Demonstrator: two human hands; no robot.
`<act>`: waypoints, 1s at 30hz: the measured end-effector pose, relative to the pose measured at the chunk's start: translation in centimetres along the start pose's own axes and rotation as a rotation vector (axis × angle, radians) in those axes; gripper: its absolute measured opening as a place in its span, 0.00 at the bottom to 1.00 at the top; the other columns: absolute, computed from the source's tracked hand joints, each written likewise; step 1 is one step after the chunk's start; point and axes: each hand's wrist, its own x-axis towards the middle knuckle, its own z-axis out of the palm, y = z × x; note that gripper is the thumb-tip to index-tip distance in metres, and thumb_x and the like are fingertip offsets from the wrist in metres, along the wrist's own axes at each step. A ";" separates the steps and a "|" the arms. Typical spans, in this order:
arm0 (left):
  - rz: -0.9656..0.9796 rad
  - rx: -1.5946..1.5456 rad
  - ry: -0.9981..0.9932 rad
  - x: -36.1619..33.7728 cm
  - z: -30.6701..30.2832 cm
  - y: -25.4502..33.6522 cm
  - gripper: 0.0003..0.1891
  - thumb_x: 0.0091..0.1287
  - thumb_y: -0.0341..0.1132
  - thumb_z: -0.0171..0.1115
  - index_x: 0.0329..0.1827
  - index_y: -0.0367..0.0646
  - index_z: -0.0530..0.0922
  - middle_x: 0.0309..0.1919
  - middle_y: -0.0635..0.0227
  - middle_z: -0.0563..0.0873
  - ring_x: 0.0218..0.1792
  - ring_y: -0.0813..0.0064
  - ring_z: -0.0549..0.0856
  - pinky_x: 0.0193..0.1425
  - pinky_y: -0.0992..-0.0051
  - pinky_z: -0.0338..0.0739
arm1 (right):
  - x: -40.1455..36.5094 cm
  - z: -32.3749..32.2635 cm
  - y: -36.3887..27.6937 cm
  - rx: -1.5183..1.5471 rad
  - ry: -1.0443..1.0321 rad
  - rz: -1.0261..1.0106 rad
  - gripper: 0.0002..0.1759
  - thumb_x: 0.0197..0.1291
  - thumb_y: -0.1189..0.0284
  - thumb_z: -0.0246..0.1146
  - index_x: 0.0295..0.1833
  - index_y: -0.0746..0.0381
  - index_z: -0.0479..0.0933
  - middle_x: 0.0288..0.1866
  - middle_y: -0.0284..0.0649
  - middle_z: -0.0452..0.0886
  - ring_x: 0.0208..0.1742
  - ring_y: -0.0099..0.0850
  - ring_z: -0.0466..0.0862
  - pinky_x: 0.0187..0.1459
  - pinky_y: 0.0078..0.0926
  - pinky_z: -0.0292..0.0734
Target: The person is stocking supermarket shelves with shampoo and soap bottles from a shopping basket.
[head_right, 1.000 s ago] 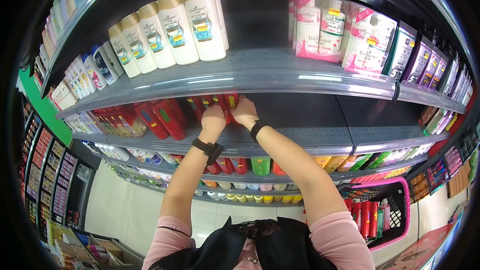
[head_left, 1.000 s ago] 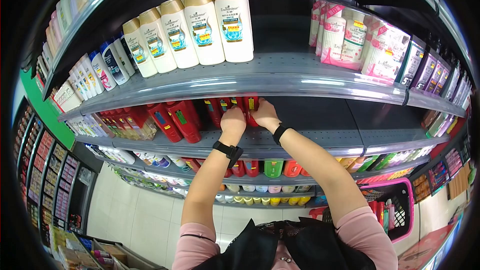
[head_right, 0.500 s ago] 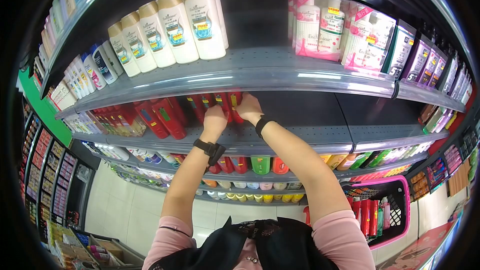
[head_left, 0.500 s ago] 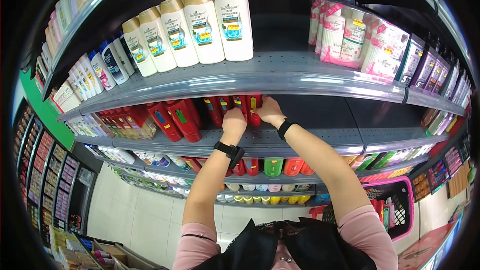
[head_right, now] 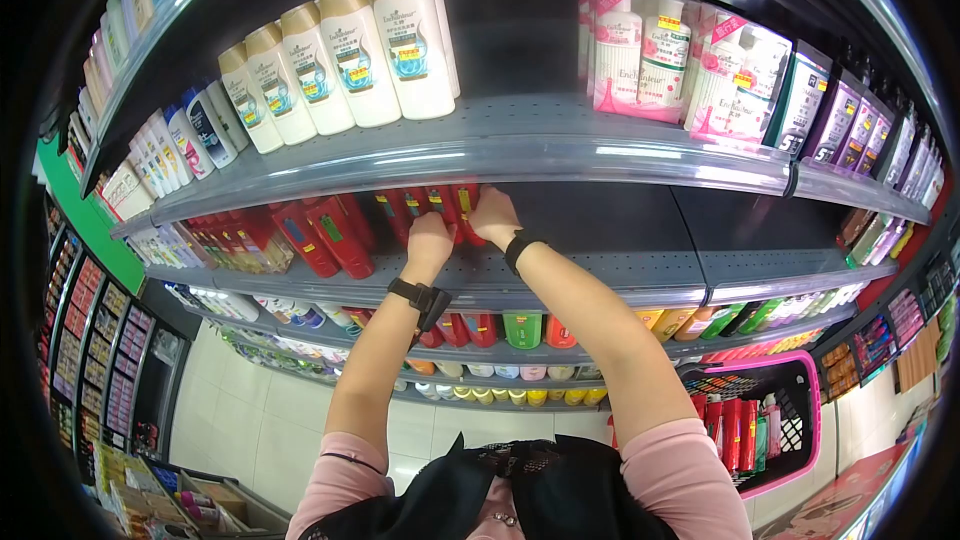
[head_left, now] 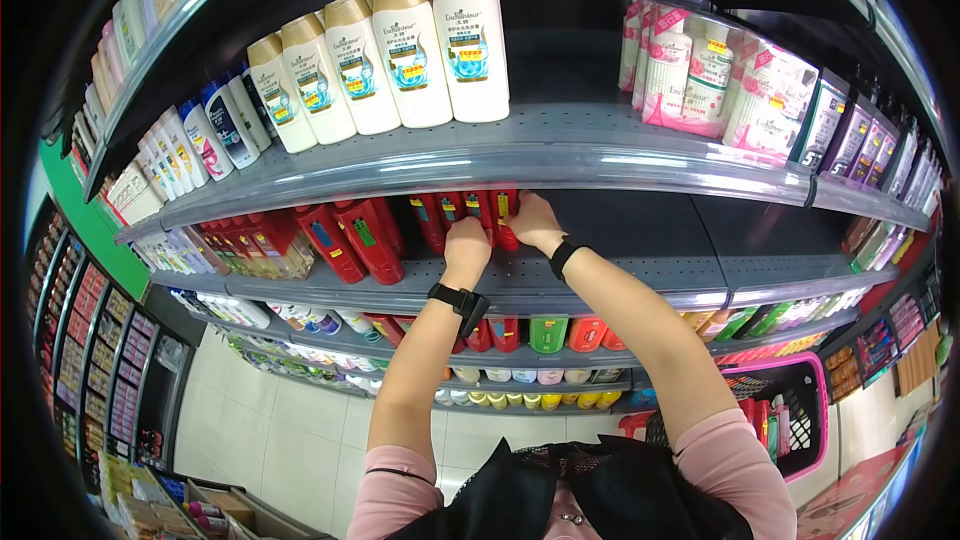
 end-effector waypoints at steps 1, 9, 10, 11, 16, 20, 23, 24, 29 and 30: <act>0.001 0.003 -0.002 0.0 0.0 0.0 0.14 0.59 0.41 0.63 0.28 0.35 0.80 0.29 0.50 0.84 0.35 0.51 0.85 0.40 0.60 0.80 | 0.0 0.2 0.2 0.000 0.001 0.000 0.24 0.49 0.69 0.67 0.51 0.71 0.73 0.47 0.58 0.80 0.52 0.50 0.79 0.52 0.37 0.75; 0.001 -0.007 -0.010 -0.1 0.0 -0.1 0.14 0.59 0.41 0.63 0.28 0.35 0.80 0.29 0.50 0.84 0.35 0.51 0.84 0.41 0.59 0.80 | -0.1 0.6 -0.2 -0.004 0.061 0.017 0.22 0.50 0.69 0.66 0.49 0.71 0.74 0.45 0.58 0.80 0.50 0.51 0.79 0.51 0.38 0.75; 0.012 -0.003 -0.002 -0.2 0.1 -0.1 0.14 0.59 0.40 0.63 0.28 0.35 0.80 0.29 0.50 0.84 0.35 0.51 0.84 0.41 0.59 0.80 | 0.0 0.6 -0.2 -0.005 0.059 0.017 0.22 0.50 0.69 0.66 0.49 0.71 0.74 0.45 0.58 0.80 0.50 0.51 0.79 0.51 0.38 0.75; 0.022 0.000 0.005 -0.3 0.1 -0.2 0.14 0.58 0.40 0.63 0.29 0.35 0.80 0.29 0.50 0.84 0.35 0.51 0.84 0.40 0.59 0.80 | 0.1 0.6 -0.2 -0.017 0.056 0.014 0.22 0.50 0.70 0.66 0.48 0.71 0.74 0.44 0.58 0.81 0.50 0.51 0.79 0.51 0.39 0.75; 0.043 -0.013 0.027 -0.4 0.5 -0.6 0.14 0.57 0.40 0.65 0.29 0.35 0.80 0.30 0.50 0.84 0.37 0.49 0.83 0.43 0.57 0.78 | 0.2 0.8 0.1 -0.028 0.070 0.008 0.19 0.51 0.71 0.65 0.47 0.71 0.74 0.44 0.58 0.81 0.49 0.52 0.79 0.50 0.40 0.75; 0.051 -0.042 0.036 -0.4 1.0 -1.3 0.12 0.55 0.39 0.66 0.28 0.37 0.79 0.29 0.52 0.83 0.35 0.50 0.83 0.41 0.57 0.78 | 0.2 0.8 0.1 -0.052 0.072 0.000 0.19 0.51 0.70 0.65 0.46 0.70 0.74 0.43 0.58 0.80 0.49 0.53 0.79 0.50 0.41 0.75; 0.126 -0.058 0.120 -0.8 1.4 -2.0 0.11 0.52 0.36 0.68 0.26 0.38 0.78 0.28 0.54 0.83 0.34 0.51 0.83 0.40 0.57 0.78 | 0.7 1.1 0.5 -0.092 0.065 -0.008 0.19 0.51 0.70 0.65 0.46 0.70 0.74 0.43 0.58 0.81 0.49 0.53 0.79 0.50 0.41 0.75; 0.127 -0.057 0.120 -0.9 1.6 -2.3 0.11 0.52 0.36 0.68 0.26 0.38 0.78 0.28 0.54 0.83 0.34 0.51 0.83 0.40 0.57 0.78 | 0.8 1.1 0.5 -0.120 0.058 -0.013 0.19 0.51 0.70 0.64 0.46 0.71 0.74 0.43 0.58 0.81 0.49 0.52 0.79 0.50 0.41 0.75; 0.157 -0.073 0.087 -1.0 0.8 -3.5 0.11 0.52 0.34 0.68 0.29 0.35 0.77 0.29 0.50 0.83 0.36 0.50 0.84 0.41 0.59 0.79 | 0.7 0.8 0.6 -0.124 0.049 -0.016 0.18 0.54 0.70 0.63 0.46 0.71 0.74 0.43 0.59 0.80 0.49 0.53 0.79 0.50 0.42 0.75; 0.157 -0.073 0.087 -1.0 0.9 -3.8 0.11 0.52 0.34 0.68 0.29 0.35 0.77 0.29 0.50 0.83 0.36 0.50 0.84 0.41 0.59 0.79 | 0.6 0.8 0.7 -0.116 0.045 -0.033 0.16 0.56 0.69 0.61 0.46 0.70 0.74 0.43 0.61 0.80 0.49 0.54 0.79 0.49 0.43 0.76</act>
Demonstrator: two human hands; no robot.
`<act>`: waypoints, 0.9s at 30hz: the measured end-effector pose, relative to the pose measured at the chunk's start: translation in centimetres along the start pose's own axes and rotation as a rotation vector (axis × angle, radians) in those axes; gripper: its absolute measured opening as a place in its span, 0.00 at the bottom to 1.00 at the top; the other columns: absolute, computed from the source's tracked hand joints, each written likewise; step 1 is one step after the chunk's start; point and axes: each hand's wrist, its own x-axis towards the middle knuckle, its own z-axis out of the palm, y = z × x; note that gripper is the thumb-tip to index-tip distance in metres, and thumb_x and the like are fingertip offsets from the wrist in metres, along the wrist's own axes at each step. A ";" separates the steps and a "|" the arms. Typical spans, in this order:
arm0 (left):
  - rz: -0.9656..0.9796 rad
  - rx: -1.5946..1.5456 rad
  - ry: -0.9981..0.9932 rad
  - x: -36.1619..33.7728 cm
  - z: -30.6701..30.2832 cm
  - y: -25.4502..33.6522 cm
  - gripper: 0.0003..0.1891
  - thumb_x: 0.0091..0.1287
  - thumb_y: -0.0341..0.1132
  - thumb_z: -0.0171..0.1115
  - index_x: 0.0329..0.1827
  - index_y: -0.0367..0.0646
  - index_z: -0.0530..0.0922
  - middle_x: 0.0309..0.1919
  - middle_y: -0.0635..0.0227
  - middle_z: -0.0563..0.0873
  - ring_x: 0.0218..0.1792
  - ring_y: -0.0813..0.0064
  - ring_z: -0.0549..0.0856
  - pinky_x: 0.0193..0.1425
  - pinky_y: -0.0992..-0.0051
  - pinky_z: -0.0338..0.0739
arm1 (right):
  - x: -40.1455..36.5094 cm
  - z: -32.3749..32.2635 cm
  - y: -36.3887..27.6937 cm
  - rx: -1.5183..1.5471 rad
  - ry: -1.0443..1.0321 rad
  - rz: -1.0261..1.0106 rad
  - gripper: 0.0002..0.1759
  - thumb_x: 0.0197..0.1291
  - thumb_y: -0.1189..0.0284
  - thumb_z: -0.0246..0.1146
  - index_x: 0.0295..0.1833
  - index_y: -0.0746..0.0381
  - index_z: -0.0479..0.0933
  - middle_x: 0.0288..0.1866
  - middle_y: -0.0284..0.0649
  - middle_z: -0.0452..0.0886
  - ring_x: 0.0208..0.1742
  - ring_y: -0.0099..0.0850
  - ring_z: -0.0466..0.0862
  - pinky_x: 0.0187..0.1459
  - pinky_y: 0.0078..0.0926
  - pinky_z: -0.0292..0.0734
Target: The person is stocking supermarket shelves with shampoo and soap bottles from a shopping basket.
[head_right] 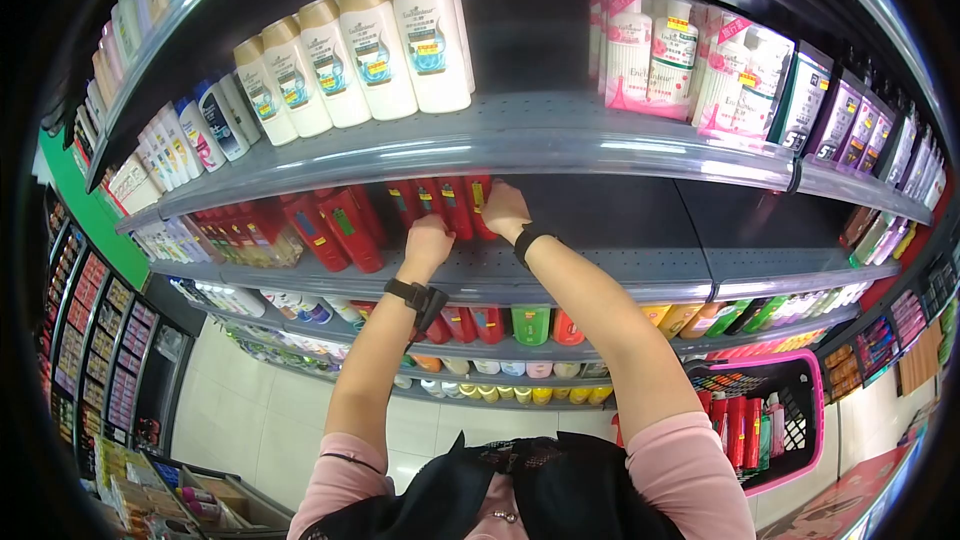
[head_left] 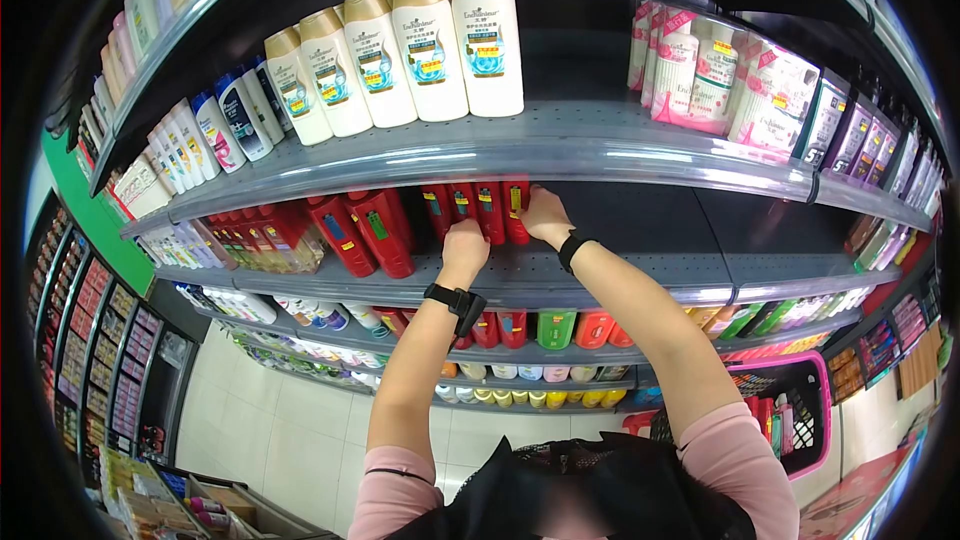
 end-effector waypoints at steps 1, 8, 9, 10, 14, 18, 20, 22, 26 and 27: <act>-0.021 0.004 -0.022 0.0 0.1 -0.2 0.11 0.51 0.34 0.68 0.29 0.35 0.77 0.30 0.49 0.83 0.36 0.50 0.84 0.41 0.59 0.79 | -0.1 0.1 0.0 0.000 0.001 0.000 0.16 0.56 0.69 0.61 0.46 0.70 0.74 0.43 0.61 0.80 0.49 0.54 0.79 0.49 0.43 0.76; 0.012 0.023 -0.009 0.0 0.7 -0.5 0.14 0.48 0.35 0.71 0.31 0.35 0.78 0.30 0.50 0.83 0.36 0.50 0.83 0.41 0.59 0.79 | 0.0 0.0 0.2 0.018 -0.017 -0.012 0.20 0.53 0.69 0.63 0.47 0.72 0.72 0.43 0.59 0.80 0.49 0.53 0.79 0.50 0.40 0.75; 0.020 0.023 -0.008 0.0 0.6 -0.4 0.14 0.48 0.35 0.71 0.31 0.35 0.78 0.30 0.50 0.83 0.36 0.50 0.83 0.41 0.59 0.79 | -0.1 0.0 0.1 0.028 -0.022 -0.003 0.21 0.53 0.68 0.64 0.47 0.72 0.72 0.43 0.59 0.80 0.49 0.53 0.79 0.50 0.40 0.75; 0.022 0.016 -0.003 0.0 0.5 -0.3 0.14 0.48 0.35 0.71 0.30 0.35 0.78 0.30 0.50 0.83 0.36 0.50 0.83 0.41 0.59 0.79 | -0.1 -0.1 0.0 0.030 -0.014 -0.001 0.21 0.53 0.68 0.64 0.47 0.72 0.72 0.43 0.59 0.80 0.49 0.53 0.79 0.50 0.40 0.75; 0.054 -0.004 -0.011 0.0 0.7 -0.8 0.14 0.47 0.35 0.72 0.29 0.34 0.77 0.29 0.50 0.83 0.35 0.49 0.83 0.41 0.59 0.79 | -0.6 -0.5 0.0 -0.008 -0.039 0.002 0.21 0.54 0.66 0.64 0.47 0.71 0.73 0.45 0.59 0.80 0.51 0.53 0.79 0.51 0.40 0.75; 0.041 -0.028 -0.040 -0.4 -1.8 0.9 0.13 0.47 0.34 0.72 0.28 0.35 0.78 0.29 0.51 0.83 0.35 0.50 0.83 0.41 0.60 0.79 | -2.2 -2.1 0.6 -0.049 -0.018 -0.072 0.24 0.54 0.63 0.64 0.50 0.70 0.74 0.48 0.58 0.79 0.53 0.51 0.78 0.53 0.38 0.75; 0.001 -0.123 -0.128 -0.8 -3.5 2.1 0.13 0.48 0.34 0.71 0.30 0.35 0.80 0.30 0.52 0.84 0.36 0.52 0.84 0.42 0.61 0.79 | -2.7 -2.3 2.2 -0.060 -0.067 -0.085 0.27 0.53 0.64 0.65 0.54 0.71 0.73 0.49 0.56 0.80 0.52 0.48 0.80 0.53 0.35 0.75; -0.027 -0.148 -0.161 -1.0 -4.5 3.0 0.13 0.49 0.34 0.71 0.31 0.35 0.80 0.31 0.52 0.84 0.37 0.53 0.84 0.43 0.62 0.79 | -4.5 -3.3 2.8 -0.042 -0.102 -0.109 0.28 0.52 0.67 0.67 0.56 0.72 0.72 0.50 0.53 0.80 0.51 0.42 0.82 0.52 0.32 0.76; -0.049 -0.220 -0.214 -1.9 -5.6 4.3 0.14 0.51 0.34 0.70 0.36 0.33 0.81 0.33 0.52 0.85 0.37 0.57 0.85 0.43 0.65 0.79 | -8.0 -5.4 3.1 0.102 -0.174 -0.054 0.27 0.52 0.68 0.67 0.55 0.72 0.73 0.49 0.53 0.81 0.51 0.42 0.82 0.52 0.32 0.76; -0.053 -0.252 -0.195 -2.2 -5.9 4.9 0.14 0.51 0.34 0.70 0.36 0.33 0.81 0.32 0.52 0.86 0.35 0.59 0.86 0.42 0.67 0.80 | -9.0 -6.0 3.0 0.131 -0.203 -0.066 0.26 0.52 0.69 0.67 0.55 0.72 0.73 0.49 0.53 0.81 0.51 0.41 0.82 0.52 0.31 0.76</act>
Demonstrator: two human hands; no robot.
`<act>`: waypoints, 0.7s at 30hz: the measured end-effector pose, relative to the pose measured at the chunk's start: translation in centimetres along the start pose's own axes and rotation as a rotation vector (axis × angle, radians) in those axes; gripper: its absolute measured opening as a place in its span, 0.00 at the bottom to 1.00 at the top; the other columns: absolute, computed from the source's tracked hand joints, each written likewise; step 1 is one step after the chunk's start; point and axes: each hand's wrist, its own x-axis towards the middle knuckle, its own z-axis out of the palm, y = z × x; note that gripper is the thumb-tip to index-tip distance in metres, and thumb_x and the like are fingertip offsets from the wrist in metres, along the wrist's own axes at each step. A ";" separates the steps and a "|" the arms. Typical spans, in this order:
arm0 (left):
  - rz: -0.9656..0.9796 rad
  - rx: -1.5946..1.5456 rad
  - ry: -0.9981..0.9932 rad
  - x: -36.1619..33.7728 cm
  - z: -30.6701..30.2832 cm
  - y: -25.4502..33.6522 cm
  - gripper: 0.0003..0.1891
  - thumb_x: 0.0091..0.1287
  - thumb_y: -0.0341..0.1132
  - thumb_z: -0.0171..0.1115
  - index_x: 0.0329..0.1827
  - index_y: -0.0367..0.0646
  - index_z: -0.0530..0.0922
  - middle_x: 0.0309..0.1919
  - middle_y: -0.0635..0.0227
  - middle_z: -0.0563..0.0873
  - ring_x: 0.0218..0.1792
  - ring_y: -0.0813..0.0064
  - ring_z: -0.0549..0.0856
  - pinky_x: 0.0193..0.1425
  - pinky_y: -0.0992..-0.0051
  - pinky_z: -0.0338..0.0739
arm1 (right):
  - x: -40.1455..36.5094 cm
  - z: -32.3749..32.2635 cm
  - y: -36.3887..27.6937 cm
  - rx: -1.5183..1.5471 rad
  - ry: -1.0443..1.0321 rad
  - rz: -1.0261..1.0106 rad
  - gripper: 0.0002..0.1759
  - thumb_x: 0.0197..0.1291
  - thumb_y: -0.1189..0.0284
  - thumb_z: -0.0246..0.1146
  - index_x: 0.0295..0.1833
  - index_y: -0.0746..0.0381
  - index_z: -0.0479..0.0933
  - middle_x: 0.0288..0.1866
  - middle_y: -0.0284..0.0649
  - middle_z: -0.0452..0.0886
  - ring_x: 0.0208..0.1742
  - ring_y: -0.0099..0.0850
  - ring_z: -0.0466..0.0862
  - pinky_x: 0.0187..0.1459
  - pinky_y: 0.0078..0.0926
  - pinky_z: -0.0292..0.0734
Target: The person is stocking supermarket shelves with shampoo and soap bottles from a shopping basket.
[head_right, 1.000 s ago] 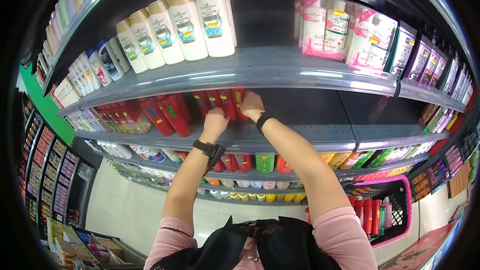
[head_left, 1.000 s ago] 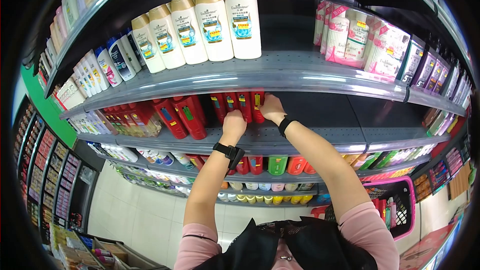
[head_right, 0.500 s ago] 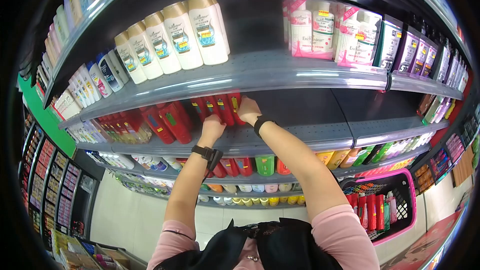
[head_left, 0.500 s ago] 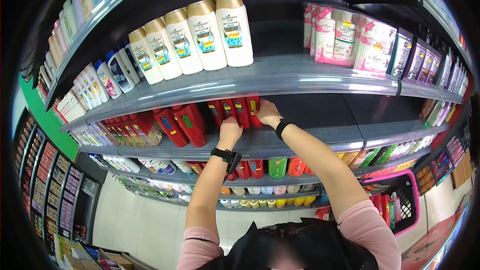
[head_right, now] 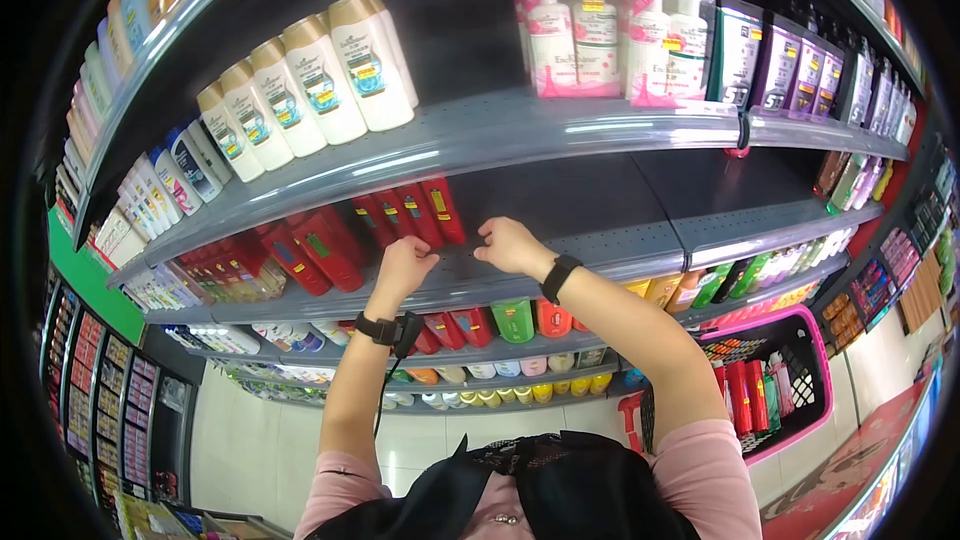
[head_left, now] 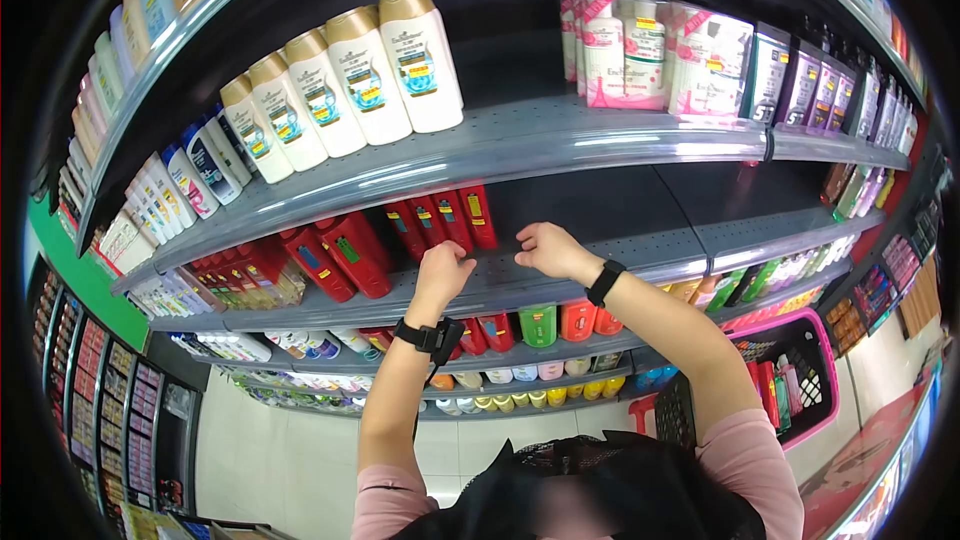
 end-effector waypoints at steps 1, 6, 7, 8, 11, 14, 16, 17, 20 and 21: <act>0.007 -0.001 -0.009 -0.4 -0.1 0.7 0.14 0.51 0.34 0.70 0.36 0.33 0.81 0.32 0.52 0.86 0.35 0.59 0.86 0.42 0.67 0.80 | -1.0 -0.2 0.0 0.029 -0.030 -0.012 0.26 0.53 0.69 0.67 0.54 0.72 0.74 0.49 0.53 0.81 0.51 0.41 0.82 0.51 0.31 0.77; 0.053 -0.196 -0.071 -3.5 0.0 3.6 0.15 0.54 0.33 0.69 0.41 0.33 0.79 0.34 0.50 0.85 0.36 0.60 0.87 0.42 0.67 0.80 | -4.4 -0.4 1.0 0.145 -0.043 0.025 0.25 0.52 0.68 0.68 0.53 0.72 0.75 0.48 0.53 0.81 0.51 0.42 0.82 0.52 0.32 0.76; 0.026 -0.246 -0.095 -4.3 0.2 4.2 0.14 0.57 0.32 0.68 0.41 0.33 0.79 0.33 0.52 0.86 0.33 0.65 0.87 0.39 0.71 0.81 | -5.0 -0.5 1.4 0.164 -0.048 -0.007 0.24 0.52 0.68 0.68 0.52 0.72 0.76 0.47 0.53 0.81 0.50 0.42 0.82 0.52 0.32 0.76; 0.035 -0.244 -0.104 -5.1 0.4 5.0 0.14 0.57 0.32 0.68 0.41 0.33 0.79 0.33 0.52 0.86 0.33 0.65 0.87 0.39 0.71 0.81 | -5.6 -0.5 1.8 0.184 -0.052 -0.038 0.24 0.52 0.67 0.68 0.51 0.73 0.76 0.46 0.53 0.82 0.50 0.41 0.82 0.52 0.32 0.76; -0.040 -0.629 -0.273 -7.7 1.7 6.9 0.11 0.60 0.30 0.66 0.42 0.34 0.78 0.31 0.59 0.86 0.31 0.74 0.86 0.36 0.77 0.80 | -9.7 -1.3 1.8 0.294 -0.068 -0.047 0.22 0.54 0.67 0.67 0.49 0.73 0.76 0.44 0.52 0.83 0.47 0.38 0.84 0.50 0.30 0.77; 0.085 -0.674 -0.482 -9.9 4.8 7.8 0.11 0.61 0.30 0.65 0.44 0.34 0.78 0.31 0.62 0.86 0.33 0.77 0.86 0.37 0.78 0.80 | -15.5 -2.6 2.7 0.381 -0.168 -0.037 0.19 0.58 0.73 0.65 0.53 0.70 0.74 0.47 0.46 0.82 0.49 0.27 0.82 0.49 0.24 0.77; 0.037 -0.683 -0.715 -10.6 5.1 10.7 0.12 0.61 0.32 0.65 0.44 0.35 0.78 0.32 0.62 0.86 0.34 0.76 0.87 0.39 0.76 0.81 | -20.4 -2.7 5.7 0.577 -0.099 0.065 0.19 0.60 0.74 0.64 0.55 0.68 0.72 0.46 0.43 0.82 0.48 0.27 0.82 0.50 0.24 0.77; 0.155 -0.602 -0.766 -10.9 6.7 10.9 0.12 0.61 0.30 0.65 0.46 0.34 0.78 0.34 0.62 0.86 0.35 0.77 0.86 0.40 0.78 0.80 | -23.0 -3.0 7.2 0.585 -0.047 0.144 0.19 0.59 0.75 0.64 0.55 0.69 0.72 0.45 0.42 0.82 0.47 0.26 0.81 0.50 0.24 0.76; 0.274 -0.554 -0.959 -12.3 11.9 12.0 0.13 0.61 0.33 0.66 0.45 0.36 0.78 0.37 0.61 0.85 0.38 0.73 0.86 0.41 0.74 0.80 | -31.6 -3.4 12.9 0.595 0.257 0.331 0.16 0.59 0.78 0.63 0.52 0.69 0.74 0.40 0.38 0.82 0.41 0.23 0.81 0.44 0.21 0.77; 0.291 -0.563 -0.998 -12.6 12.9 12.8 0.13 0.61 0.33 0.66 0.45 0.36 0.78 0.37 0.61 0.85 0.38 0.73 0.86 0.41 0.74 0.80 | -34.5 -3.9 14.2 0.490 0.329 0.456 0.15 0.59 0.77 0.63 0.52 0.69 0.74 0.38 0.37 0.82 0.40 0.22 0.81 0.43 0.20 0.77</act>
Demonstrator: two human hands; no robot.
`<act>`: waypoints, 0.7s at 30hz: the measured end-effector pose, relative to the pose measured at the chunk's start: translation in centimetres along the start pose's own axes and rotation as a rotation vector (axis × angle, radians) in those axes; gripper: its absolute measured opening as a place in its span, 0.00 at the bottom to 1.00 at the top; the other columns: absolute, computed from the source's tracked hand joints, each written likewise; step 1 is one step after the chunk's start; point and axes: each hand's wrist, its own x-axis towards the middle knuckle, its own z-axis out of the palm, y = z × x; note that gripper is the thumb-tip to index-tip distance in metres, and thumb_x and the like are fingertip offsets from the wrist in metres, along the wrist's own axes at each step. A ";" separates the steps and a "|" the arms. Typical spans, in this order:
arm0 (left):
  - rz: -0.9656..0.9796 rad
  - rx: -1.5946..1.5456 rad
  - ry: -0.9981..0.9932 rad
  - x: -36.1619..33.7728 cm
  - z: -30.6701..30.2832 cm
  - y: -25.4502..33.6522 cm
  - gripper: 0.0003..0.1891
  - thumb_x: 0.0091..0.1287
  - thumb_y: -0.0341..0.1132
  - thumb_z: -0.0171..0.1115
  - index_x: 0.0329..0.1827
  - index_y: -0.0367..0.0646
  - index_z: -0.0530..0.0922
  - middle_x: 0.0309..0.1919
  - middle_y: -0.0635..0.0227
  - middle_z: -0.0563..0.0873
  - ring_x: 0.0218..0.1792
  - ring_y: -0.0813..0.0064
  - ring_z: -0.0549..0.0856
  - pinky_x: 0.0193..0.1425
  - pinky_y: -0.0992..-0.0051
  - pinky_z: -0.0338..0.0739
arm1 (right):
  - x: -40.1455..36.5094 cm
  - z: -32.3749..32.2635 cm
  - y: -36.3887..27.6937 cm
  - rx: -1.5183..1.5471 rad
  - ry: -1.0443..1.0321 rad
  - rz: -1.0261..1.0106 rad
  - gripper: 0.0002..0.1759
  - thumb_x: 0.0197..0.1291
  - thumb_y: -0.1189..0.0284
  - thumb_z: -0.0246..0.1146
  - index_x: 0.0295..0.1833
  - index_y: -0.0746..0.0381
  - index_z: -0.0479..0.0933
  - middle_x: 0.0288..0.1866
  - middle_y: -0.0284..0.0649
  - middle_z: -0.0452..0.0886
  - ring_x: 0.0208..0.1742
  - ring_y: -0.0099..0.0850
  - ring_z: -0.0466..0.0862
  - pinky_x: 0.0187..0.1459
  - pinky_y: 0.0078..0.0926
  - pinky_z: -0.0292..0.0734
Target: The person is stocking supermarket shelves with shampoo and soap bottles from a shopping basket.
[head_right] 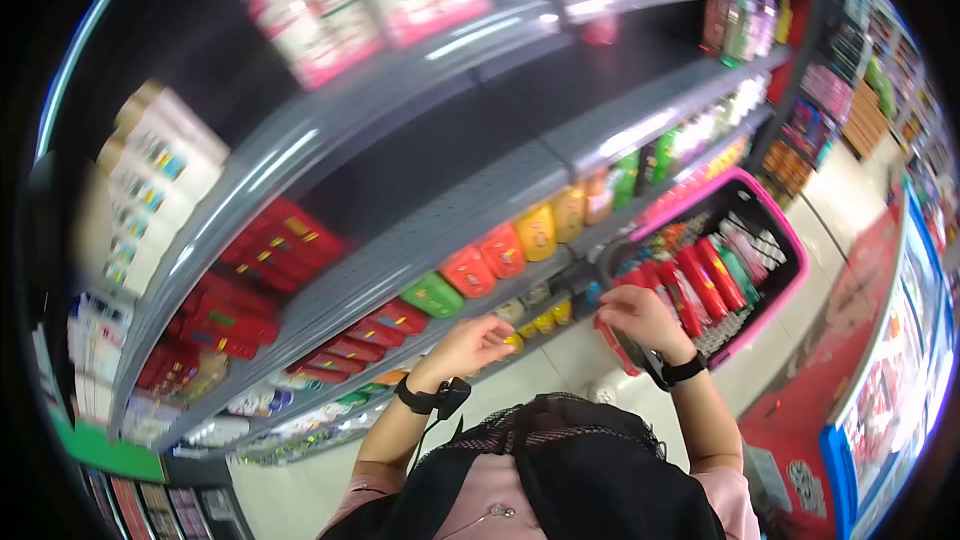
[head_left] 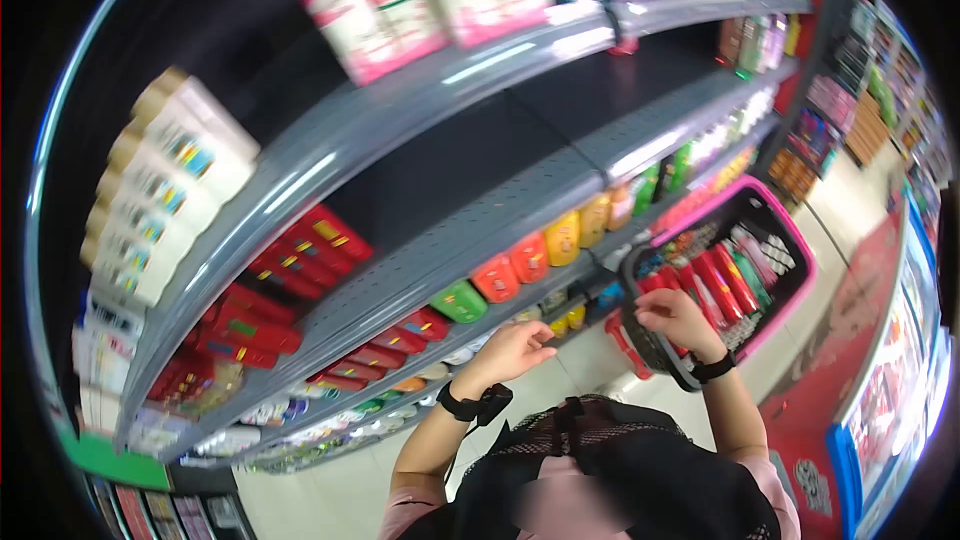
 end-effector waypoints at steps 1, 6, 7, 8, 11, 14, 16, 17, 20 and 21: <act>0.032 0.110 -0.097 1.3 1.0 0.1 0.15 0.60 0.36 0.67 0.46 0.37 0.77 0.38 0.60 0.85 0.39 0.70 0.86 0.42 0.73 0.80 | -2.1 -2.2 1.3 -0.106 0.132 0.093 0.15 0.59 0.76 0.63 0.51 0.69 0.74 0.35 0.35 0.81 0.38 0.21 0.81 0.42 0.20 0.77; 0.089 0.178 -0.457 7.8 8.0 -1.0 0.22 0.59 0.42 0.68 0.50 0.38 0.76 0.43 0.56 0.83 0.44 0.63 0.84 0.48 0.68 0.78 | -10.1 -9.9 7.5 -0.136 0.536 0.284 0.11 0.57 0.73 0.65 0.42 0.69 0.77 0.30 0.33 0.80 0.32 0.20 0.79 0.34 0.21 0.75; 0.073 0.144 -0.483 9.1 9.3 -0.7 0.21 0.59 0.41 0.68 0.50 0.38 0.76 0.42 0.57 0.84 0.44 0.64 0.84 0.48 0.69 0.78 | -10.9 -11.0 8.4 -0.239 0.576 0.285 0.12 0.57 0.72 0.65 0.43 0.70 0.77 0.30 0.34 0.80 0.32 0.21 0.79 0.34 0.21 0.75; 0.070 0.159 -0.514 10.4 10.5 -0.4 0.22 0.59 0.40 0.68 0.52 0.37 0.75 0.43 0.58 0.84 0.44 0.65 0.84 0.48 0.69 0.78 | -11.9 -11.8 9.0 -0.251 0.605 0.329 0.12 0.58 0.72 0.65 0.43 0.70 0.77 0.29 0.35 0.81 0.31 0.21 0.79 0.33 0.21 0.75; 0.109 0.175 -0.458 13.7 14.0 -0.4 0.23 0.58 0.39 0.68 0.53 0.36 0.74 0.43 0.57 0.84 0.43 0.64 0.84 0.49 0.69 0.78 | -12.9 -14.0 12.4 -0.164 0.606 0.458 0.16 0.53 0.67 0.67 0.45 0.66 0.80 0.33 0.42 0.84 0.34 0.30 0.83 0.37 0.29 0.77; 0.111 0.099 -0.386 16.8 17.0 0.5 0.23 0.57 0.38 0.69 0.52 0.36 0.74 0.42 0.57 0.84 0.41 0.64 0.84 0.46 0.69 0.79 | -12.1 -15.2 13.7 -0.180 0.560 0.487 0.17 0.53 0.66 0.67 0.45 0.65 0.80 0.32 0.43 0.83 0.34 0.31 0.83 0.37 0.29 0.77; 0.067 0.095 -0.318 18.8 18.9 0.6 0.25 0.56 0.38 0.70 0.53 0.34 0.74 0.41 0.57 0.84 0.39 0.66 0.85 0.44 0.71 0.80 | -10.2 -16.4 14.8 -0.285 0.456 0.430 0.19 0.52 0.65 0.67 0.45 0.66 0.80 0.32 0.45 0.83 0.34 0.33 0.83 0.38 0.30 0.77; 0.054 0.095 -0.323 19.7 19.7 0.5 0.25 0.56 0.38 0.70 0.53 0.34 0.74 0.41 0.57 0.84 0.39 0.66 0.85 0.44 0.71 0.80 | -9.0 -16.7 15.2 -0.277 0.448 0.436 0.19 0.52 0.65 0.67 0.45 0.66 0.80 0.32 0.45 0.83 0.34 0.33 0.83 0.38 0.30 0.77; -0.162 0.082 -0.294 22.7 21.9 1.2 0.28 0.51 0.40 0.74 0.50 0.30 0.75 0.35 0.56 0.85 0.37 0.67 0.85 0.41 0.71 0.80 | -4.9 -17.3 16.6 -0.299 0.263 0.374 0.20 0.51 0.63 0.67 0.44 0.67 0.79 0.33 0.47 0.83 0.35 0.36 0.84 0.39 0.32 0.77; -0.179 0.085 -0.283 24.1 23.3 -0.4 0.25 0.50 0.41 0.73 0.45 0.33 0.76 0.34 0.53 0.85 0.37 0.59 0.85 0.43 0.67 0.79 | -3.3 -17.4 18.0 -0.344 0.182 0.420 0.20 0.51 0.63 0.67 0.44 0.68 0.79 0.34 0.48 0.83 0.36 0.39 0.84 0.40 0.34 0.78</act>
